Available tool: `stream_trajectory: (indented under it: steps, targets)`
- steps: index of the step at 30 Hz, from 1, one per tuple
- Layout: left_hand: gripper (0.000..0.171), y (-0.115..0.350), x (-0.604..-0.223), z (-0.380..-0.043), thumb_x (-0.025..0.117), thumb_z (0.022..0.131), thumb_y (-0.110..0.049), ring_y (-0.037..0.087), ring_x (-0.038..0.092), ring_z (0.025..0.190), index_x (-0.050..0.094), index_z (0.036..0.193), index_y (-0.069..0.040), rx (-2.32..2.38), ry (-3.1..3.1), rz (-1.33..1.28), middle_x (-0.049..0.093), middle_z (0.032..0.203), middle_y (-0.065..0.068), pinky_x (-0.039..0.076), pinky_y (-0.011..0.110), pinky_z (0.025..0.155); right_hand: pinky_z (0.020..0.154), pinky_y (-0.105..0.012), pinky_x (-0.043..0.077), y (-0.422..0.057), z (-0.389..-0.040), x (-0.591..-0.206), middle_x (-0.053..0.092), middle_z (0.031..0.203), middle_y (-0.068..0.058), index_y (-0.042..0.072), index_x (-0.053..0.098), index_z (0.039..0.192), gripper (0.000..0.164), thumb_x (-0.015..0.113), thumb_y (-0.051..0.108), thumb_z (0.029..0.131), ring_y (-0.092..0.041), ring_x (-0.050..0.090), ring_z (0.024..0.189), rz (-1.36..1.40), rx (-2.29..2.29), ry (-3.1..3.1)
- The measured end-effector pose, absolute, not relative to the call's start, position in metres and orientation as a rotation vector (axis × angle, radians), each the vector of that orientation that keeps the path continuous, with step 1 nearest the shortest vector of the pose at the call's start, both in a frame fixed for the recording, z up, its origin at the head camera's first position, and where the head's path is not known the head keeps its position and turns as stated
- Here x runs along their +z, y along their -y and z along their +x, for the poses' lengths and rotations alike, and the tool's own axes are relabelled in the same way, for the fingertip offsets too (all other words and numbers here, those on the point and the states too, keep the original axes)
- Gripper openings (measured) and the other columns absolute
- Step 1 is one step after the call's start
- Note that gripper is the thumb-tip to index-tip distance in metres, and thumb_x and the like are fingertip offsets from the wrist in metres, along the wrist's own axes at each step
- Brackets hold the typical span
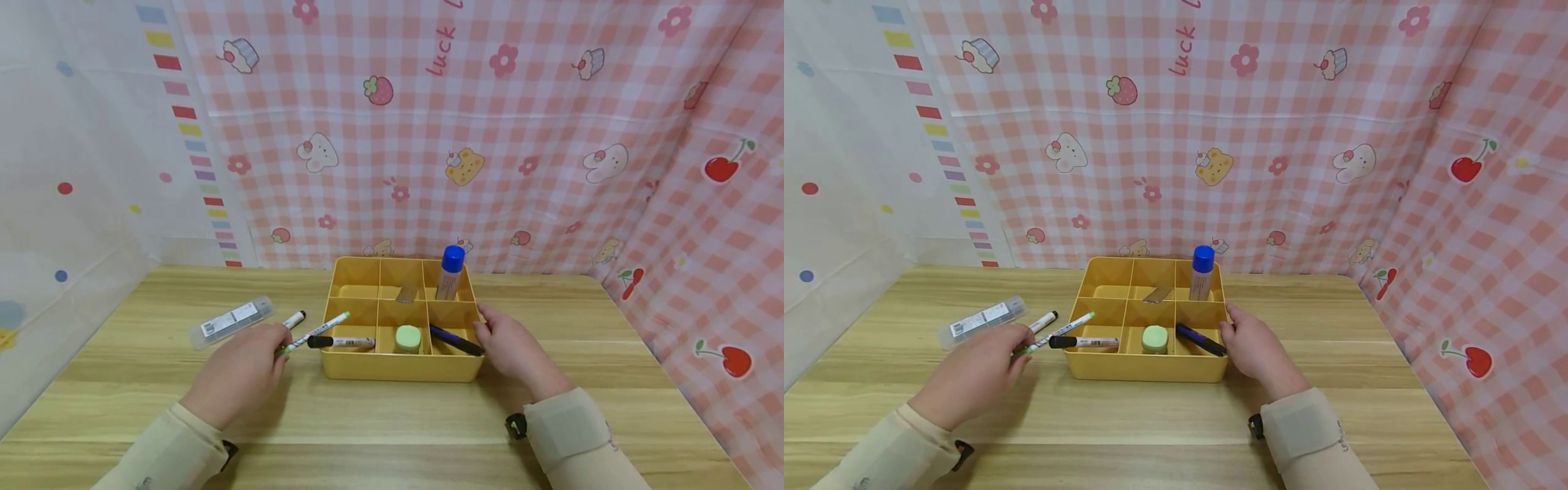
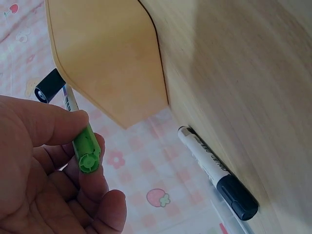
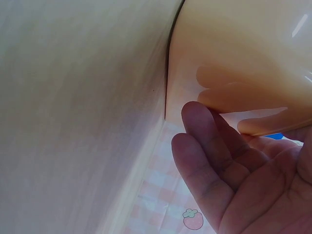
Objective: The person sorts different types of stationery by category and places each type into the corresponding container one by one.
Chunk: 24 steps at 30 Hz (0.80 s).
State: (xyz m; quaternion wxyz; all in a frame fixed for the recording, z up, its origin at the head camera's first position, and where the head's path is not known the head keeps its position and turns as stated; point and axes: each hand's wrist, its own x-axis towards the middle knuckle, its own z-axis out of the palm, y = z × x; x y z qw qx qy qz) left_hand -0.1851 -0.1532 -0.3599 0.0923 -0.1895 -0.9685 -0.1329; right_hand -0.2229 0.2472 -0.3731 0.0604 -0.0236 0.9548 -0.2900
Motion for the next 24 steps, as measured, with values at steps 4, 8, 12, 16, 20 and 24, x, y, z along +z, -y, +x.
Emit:
stream_trajectory:
  steps: [4,8,12,16,20,24]
  targets:
    - [0.009,0.1534,-0.3606,-0.1847,0.067,0.083,-0.015,0.012,0.047,0.066,0.059,0.088,-0.018,-0.398,2.860,-0.570,0.056,0.078,-0.007,0.044,0.035,0.060,0.054,-0.036,0.042,-0.2472,-0.2230,-0.3735,0.049,0.130,-0.017,0.009,0.027,0.147,0.053,0.039,0.031,0.101,-0.023,0.048,0.065,-0.078,-0.873,-2.895]
    - [0.010,0.1528,-0.3599,-0.1842,0.067,0.083,-0.015,0.013,0.047,0.067,0.060,0.088,-0.019,-0.405,2.839,-0.587,0.056,0.078,-0.007,0.044,0.036,0.061,0.054,-0.036,0.042,-0.2469,-0.2228,-0.3734,0.050,0.129,-0.017,0.009,0.027,0.147,0.053,0.040,0.031,0.101,-0.023,0.045,0.060,-0.071,-0.886,-2.889]
    - [0.011,0.1513,-0.3583,-0.1834,0.067,0.082,-0.014,0.013,0.048,0.069,0.060,0.087,-0.020,-0.399,2.829,-0.601,0.056,0.079,-0.007,0.045,0.037,0.064,0.053,-0.036,0.043,-0.2469,-0.2228,-0.3734,0.051,0.125,-0.017,0.009,0.027,0.147,0.053,0.039,0.031,0.101,-0.023,0.045,0.058,-0.068,-0.886,-2.888]
    - [0.011,0.1504,-0.3567,-0.1822,0.067,0.082,-0.013,0.013,0.048,0.070,0.060,0.087,-0.019,-0.393,2.828,-0.611,0.056,0.080,-0.007,0.045,0.038,0.065,0.054,-0.036,0.043,-0.2470,-0.2228,-0.3736,0.049,0.129,-0.017,0.009,0.027,0.147,0.053,0.039,0.032,0.101,-0.023,0.045,0.059,-0.064,-0.881,-2.885]
    - [0.011,0.1499,-0.3567,-0.1816,0.068,0.082,-0.013,0.014,0.049,0.073,0.061,0.088,-0.018,-0.380,2.814,-0.627,0.057,0.081,-0.006,0.046,0.039,0.067,0.054,-0.036,0.043,-0.2470,-0.2224,-0.3737,0.049,0.130,-0.017,0.009,0.027,0.147,0.053,0.039,0.032,0.101,-0.023,0.046,0.061,-0.061,-0.878,-2.885]
    - [0.010,0.1497,-0.3575,-0.1818,0.067,0.082,-0.013,0.015,0.050,0.075,0.061,0.089,-0.017,-0.366,2.794,-0.648,0.058,0.083,-0.006,0.046,0.040,0.070,0.053,-0.036,0.044,-0.2468,-0.2218,-0.3736,0.052,0.124,-0.016,0.009,0.027,0.147,0.053,0.038,0.032,0.101,-0.023,0.046,0.059,-0.064,-0.882,-2.887]
